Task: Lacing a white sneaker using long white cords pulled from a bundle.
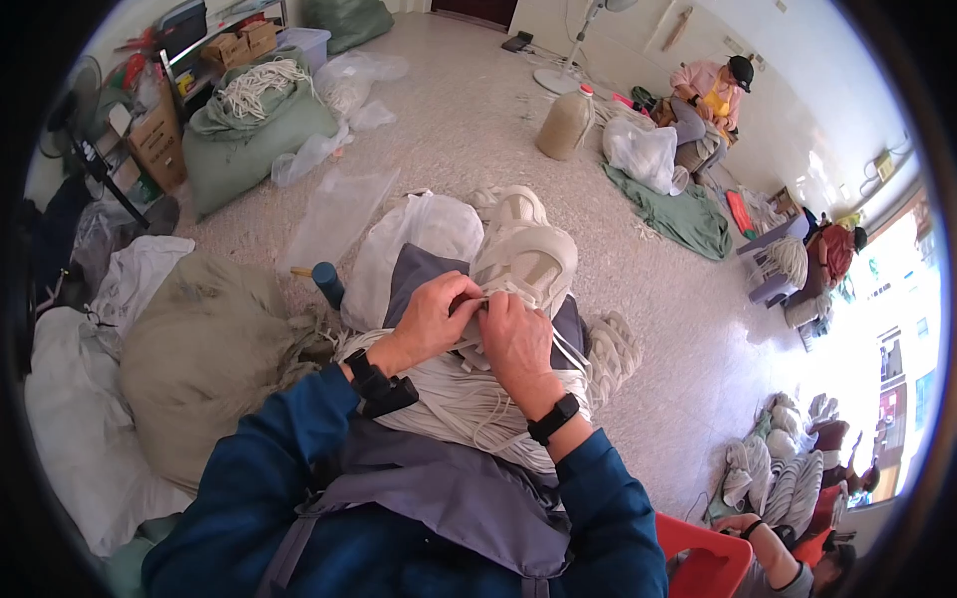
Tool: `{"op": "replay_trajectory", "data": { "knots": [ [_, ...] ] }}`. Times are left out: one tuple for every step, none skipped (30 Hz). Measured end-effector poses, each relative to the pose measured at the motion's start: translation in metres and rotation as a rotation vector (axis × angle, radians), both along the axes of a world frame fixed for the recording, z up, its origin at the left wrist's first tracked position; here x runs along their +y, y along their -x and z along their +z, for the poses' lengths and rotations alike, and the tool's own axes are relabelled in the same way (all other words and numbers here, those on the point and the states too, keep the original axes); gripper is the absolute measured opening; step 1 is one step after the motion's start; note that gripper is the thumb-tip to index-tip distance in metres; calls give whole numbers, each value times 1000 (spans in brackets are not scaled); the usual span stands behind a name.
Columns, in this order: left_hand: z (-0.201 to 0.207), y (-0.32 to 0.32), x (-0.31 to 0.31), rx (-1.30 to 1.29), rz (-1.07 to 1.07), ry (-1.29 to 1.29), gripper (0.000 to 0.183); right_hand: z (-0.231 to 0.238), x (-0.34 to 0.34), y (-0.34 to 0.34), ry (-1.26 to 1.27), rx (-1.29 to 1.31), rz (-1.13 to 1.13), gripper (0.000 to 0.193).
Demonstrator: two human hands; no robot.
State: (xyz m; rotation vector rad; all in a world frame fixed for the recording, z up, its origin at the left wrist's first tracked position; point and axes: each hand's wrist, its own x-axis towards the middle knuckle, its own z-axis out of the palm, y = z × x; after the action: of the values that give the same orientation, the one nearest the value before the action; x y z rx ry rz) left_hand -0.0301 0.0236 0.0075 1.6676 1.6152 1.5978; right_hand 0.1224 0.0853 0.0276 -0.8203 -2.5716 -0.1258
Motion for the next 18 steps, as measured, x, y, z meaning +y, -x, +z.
{"op": "replay_trajectory", "data": {
  "knots": [
    [-1,1,0,-4,6,-1,6,0,-1,1,-8,3,3,23],
    [-2,1,1,-20,8,5,6,0,-1,1,-15,7,5,23],
    [-2,1,2,-36,8,11,6,0,-1,2,-18,6,8,23],
    [-3,2,2,-37,10,8,6,-1,-1,2,-19,3,8,22],
    [-3,2,2,-60,-3,40,6,-1,-1,2,-20,2,8,22],
    [-2,2,2,-83,-16,71,5,-1,0,2,-24,3,10,22],
    [-2,2,3,-81,-14,67,5,-1,1,2,-26,-1,13,22],
    [-1,1,3,-100,-16,82,5,-1,2,2,-28,-5,16,22],
    [0,1,3,-120,-19,98,6,-1,2,1,-33,-4,17,22],
    [0,1,4,-119,-18,92,6,-1,3,2,-20,-6,8,22],
    [-1,1,6,-103,-13,68,6,0,4,2,-8,-8,-1,22],
    [-1,1,8,-86,-12,42,6,0,5,1,-16,-5,-5,22],
    [-2,0,9,-82,-17,33,6,-1,6,0,-1,0,-9,21],
    [-2,-2,8,-63,-7,20,6,0,6,-1,11,5,-14,20],
    [-1,-2,9,-41,2,0,6,0,7,-1,-7,13,-21,20],
    [-3,-3,10,-32,-13,-21,6,0,6,-1,3,-3,-28,19],
    [-4,-4,8,-18,20,-25,6,-1,4,-1,12,-19,-37,17],
    [-5,-3,5,-3,58,-31,6,-2,1,2,-9,-13,-19,15]
  ]
}}
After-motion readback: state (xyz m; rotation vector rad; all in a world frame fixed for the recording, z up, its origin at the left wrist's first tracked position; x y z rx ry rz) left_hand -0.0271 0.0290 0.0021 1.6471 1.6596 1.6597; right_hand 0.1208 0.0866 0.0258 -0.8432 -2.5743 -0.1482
